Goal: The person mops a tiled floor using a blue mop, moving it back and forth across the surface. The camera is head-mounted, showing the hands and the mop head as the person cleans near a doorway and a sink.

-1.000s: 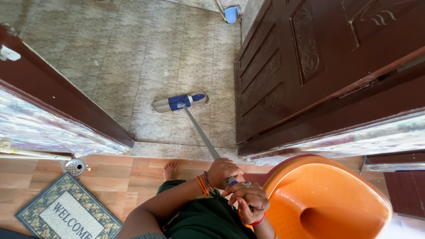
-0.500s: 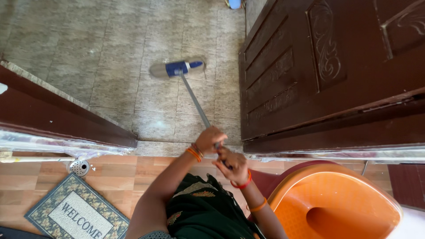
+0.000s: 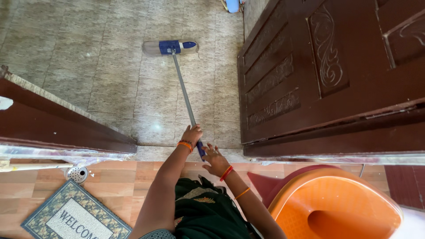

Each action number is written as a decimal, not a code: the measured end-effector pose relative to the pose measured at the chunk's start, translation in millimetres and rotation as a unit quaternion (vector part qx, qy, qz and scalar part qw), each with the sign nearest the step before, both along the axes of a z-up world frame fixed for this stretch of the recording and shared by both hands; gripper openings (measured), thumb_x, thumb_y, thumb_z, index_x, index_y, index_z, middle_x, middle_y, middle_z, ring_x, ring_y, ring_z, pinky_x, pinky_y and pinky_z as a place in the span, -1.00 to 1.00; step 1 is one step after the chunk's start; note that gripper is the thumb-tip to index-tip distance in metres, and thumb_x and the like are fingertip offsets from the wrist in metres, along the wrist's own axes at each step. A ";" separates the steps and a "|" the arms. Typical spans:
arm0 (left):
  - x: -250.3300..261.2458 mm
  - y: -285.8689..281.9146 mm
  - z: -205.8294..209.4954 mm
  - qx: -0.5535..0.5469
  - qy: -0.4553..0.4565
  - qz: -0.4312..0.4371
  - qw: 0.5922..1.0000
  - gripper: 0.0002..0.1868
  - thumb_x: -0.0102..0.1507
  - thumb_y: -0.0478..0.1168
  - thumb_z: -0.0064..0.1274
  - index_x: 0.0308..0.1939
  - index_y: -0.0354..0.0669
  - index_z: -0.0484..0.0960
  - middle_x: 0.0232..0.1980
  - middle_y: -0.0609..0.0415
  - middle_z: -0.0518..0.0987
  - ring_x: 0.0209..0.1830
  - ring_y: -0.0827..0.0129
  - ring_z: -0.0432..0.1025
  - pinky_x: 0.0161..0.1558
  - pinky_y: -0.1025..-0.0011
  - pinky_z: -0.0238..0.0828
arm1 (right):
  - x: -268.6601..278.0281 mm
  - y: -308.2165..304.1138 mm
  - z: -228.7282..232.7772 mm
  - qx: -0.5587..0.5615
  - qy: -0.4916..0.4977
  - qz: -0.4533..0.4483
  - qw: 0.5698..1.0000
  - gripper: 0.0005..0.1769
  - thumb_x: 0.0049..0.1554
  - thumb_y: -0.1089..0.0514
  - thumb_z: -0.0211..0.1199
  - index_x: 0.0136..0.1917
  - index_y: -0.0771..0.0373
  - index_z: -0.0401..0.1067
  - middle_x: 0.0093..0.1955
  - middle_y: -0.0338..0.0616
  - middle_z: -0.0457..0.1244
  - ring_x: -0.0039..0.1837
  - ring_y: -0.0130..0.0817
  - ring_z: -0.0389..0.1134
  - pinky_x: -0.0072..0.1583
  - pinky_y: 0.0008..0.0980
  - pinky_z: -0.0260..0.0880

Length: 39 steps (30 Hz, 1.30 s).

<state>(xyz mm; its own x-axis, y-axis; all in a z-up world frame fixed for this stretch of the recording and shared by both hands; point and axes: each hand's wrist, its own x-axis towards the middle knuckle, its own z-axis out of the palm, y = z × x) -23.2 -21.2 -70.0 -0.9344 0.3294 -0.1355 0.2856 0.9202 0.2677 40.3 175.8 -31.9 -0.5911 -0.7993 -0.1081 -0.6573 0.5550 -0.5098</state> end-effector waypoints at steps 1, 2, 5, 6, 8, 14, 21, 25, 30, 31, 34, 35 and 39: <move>9.9 5.8 -1.0 0.000 0.011 -0.010 1.000 -0.75 0.10 -0.36 0.15 -0.14 -0.10 0.64 0.27 0.03 0.50 0.52 0.19 0.16 0.43 -0.02 0.06 | 8.6 4.4 1.8 -0.022 0.002 -0.002 1.000 -0.68 -0.01 0.10 0.51 -0.05 0.31 0.55 0.48 0.14 0.14 0.60 0.18 -0.03 0.53 0.15 -0.11; 20.4 14.8 -2.1 0.001 0.022 -0.021 1.000 -0.80 0.11 -0.35 0.16 -0.18 -0.11 0.64 0.23 0.02 0.52 0.47 0.18 0.19 0.44 -0.04 0.04 | 18.4 12.0 5.8 -0.044 0.003 -0.005 0.999 -0.70 0.00 0.07 0.52 -0.10 0.31 0.56 0.45 0.15 0.17 0.58 0.19 0.01 0.53 0.15 -0.09; 50.1 42.1 -6.9 0.100 0.066 -0.028 0.992 -0.93 0.13 -0.32 0.13 -0.33 -0.06 0.63 -0.03 0.08 0.60 0.23 0.21 0.36 0.45 -0.02 0.09 | 46.9 41.1 40.4 -0.141 -0.001 -0.029 0.990 -0.75 0.04 0.09 0.52 -0.26 0.30 0.55 0.33 0.11 0.30 0.47 0.06 0.25 0.56 0.12 0.01; 59.9 52.3 -8.1 0.148 0.082 -0.027 0.985 -0.94 0.14 -0.32 0.11 -0.39 -0.03 0.63 -0.14 0.11 0.63 0.13 0.23 0.43 0.44 0.00 0.12 | 54.9 51.5 56.5 -0.178 -0.004 -0.039 0.983 -0.75 0.05 0.12 0.51 -0.31 0.30 0.54 0.29 0.08 0.36 0.42 -0.02 0.35 0.57 0.11 0.04; 73.9 77.7 -4.5 0.205 0.074 -0.032 0.975 -0.83 0.25 -0.22 0.07 -0.47 -0.02 0.56 -0.31 0.12 0.57 -0.10 0.28 0.42 0.33 0.17 0.26 | 72.9 74.0 90.4 -0.241 0.050 -0.061 0.967 -0.82 0.03 0.17 0.50 -0.28 0.32 0.59 0.12 0.05 0.42 0.29 -0.02 0.44 0.47 0.08 0.20; 110.1 148.1 95.9 0.391 0.153 -0.074 0.904 -0.72 0.25 -0.01 0.12 -0.49 0.03 0.46 -0.50 0.21 0.49 -0.40 0.33 0.37 -0.11 0.32 0.29 | 113.3 132.5 185.8 -0.403 0.099 -0.120 0.902 -0.85 0.12 0.27 0.43 -0.28 0.29 0.56 -0.09 0.00 0.46 0.02 -0.12 0.58 0.14 -0.25 0.60; 174.9 170.1 198.9 0.535 0.168 -0.184 0.807 -0.76 0.25 0.02 0.14 -0.23 -0.02 0.56 -0.35 0.24 0.58 -0.35 0.32 0.53 -0.26 0.33 0.39 | 148.2 127.5 276.6 -0.479 0.156 -0.019 0.864 -0.68 0.21 0.06 0.19 -0.22 0.38 0.45 -0.19 0.12 0.41 -0.13 -0.15 0.52 -0.06 -0.27 0.57; 182.8 160.9 199.8 0.502 0.184 -0.185 0.824 -0.76 0.22 -0.04 0.14 -0.17 -0.07 0.57 -0.39 0.20 0.57 -0.39 0.25 0.53 -0.29 0.29 0.40 | 152.8 106.4 274.7 -0.554 0.002 0.046 0.831 -0.66 0.27 0.15 0.05 -0.27 0.36 0.42 -0.30 0.02 0.37 -0.24 -0.19 0.50 -0.09 -0.20 0.62; 173.2 141.7 186.0 0.467 0.272 -0.137 0.830 -0.89 0.23 -0.33 0.10 -0.17 -0.21 0.57 -0.45 0.09 0.52 -0.48 0.19 0.48 -0.35 0.25 0.40 | 145.0 89.3 272.5 -0.559 -0.019 0.075 0.825 -0.67 0.24 0.19 0.06 -0.34 0.33 0.38 -0.40 -0.09 0.28 -0.35 -0.20 0.43 -0.16 -0.25 0.57; 168.2 139.4 183.7 0.468 0.275 -0.133 0.829 -0.88 0.19 -0.35 0.10 -0.19 -0.21 0.56 -0.47 0.09 0.52 -0.51 0.19 0.47 -0.38 0.25 0.39 | 140.1 86.2 273.4 -0.554 -0.019 0.070 0.830 -0.67 0.24 0.19 0.06 -0.35 0.33 0.37 -0.41 -0.08 0.27 -0.35 -0.20 0.42 -0.17 -0.26 0.56; 146.4 128.5 171.7 0.468 0.287 -0.126 0.826 -0.86 0.13 -0.38 0.09 -0.23 -0.23 0.56 -0.50 0.07 0.51 -0.55 0.18 0.44 -0.42 0.24 0.36 | 119.0 74.0 270.9 -0.536 -0.021 0.056 0.842 -0.65 0.23 0.19 0.05 -0.38 0.31 0.35 -0.42 -0.08 0.26 -0.36 -0.21 0.40 -0.19 -0.28 0.52; 136.1 123.2 165.4 0.467 0.296 -0.128 0.824 -0.86 0.14 -0.38 0.09 -0.22 -0.23 0.55 -0.50 0.06 0.50 -0.53 0.17 0.44 -0.41 0.24 0.36 | 109.1 69.0 267.6 -0.532 -0.022 0.054 0.845 -0.64 0.23 0.18 0.04 -0.39 0.30 0.34 -0.43 -0.08 0.25 -0.36 -0.21 0.39 -0.20 -0.29 0.50; 86.0 101.5 122.2 0.438 0.300 -0.117 0.839 -0.88 0.15 -0.39 0.12 -0.25 -0.22 0.55 -0.51 0.05 0.48 -0.54 0.14 0.41 -0.42 0.20 0.29 | 72.3 49.4 237.7 -0.482 -0.030 0.031 0.875 -0.63 0.24 0.21 -0.01 -0.40 0.26 0.31 -0.40 -0.08 0.28 -0.34 -0.22 0.40 -0.19 -0.33 0.48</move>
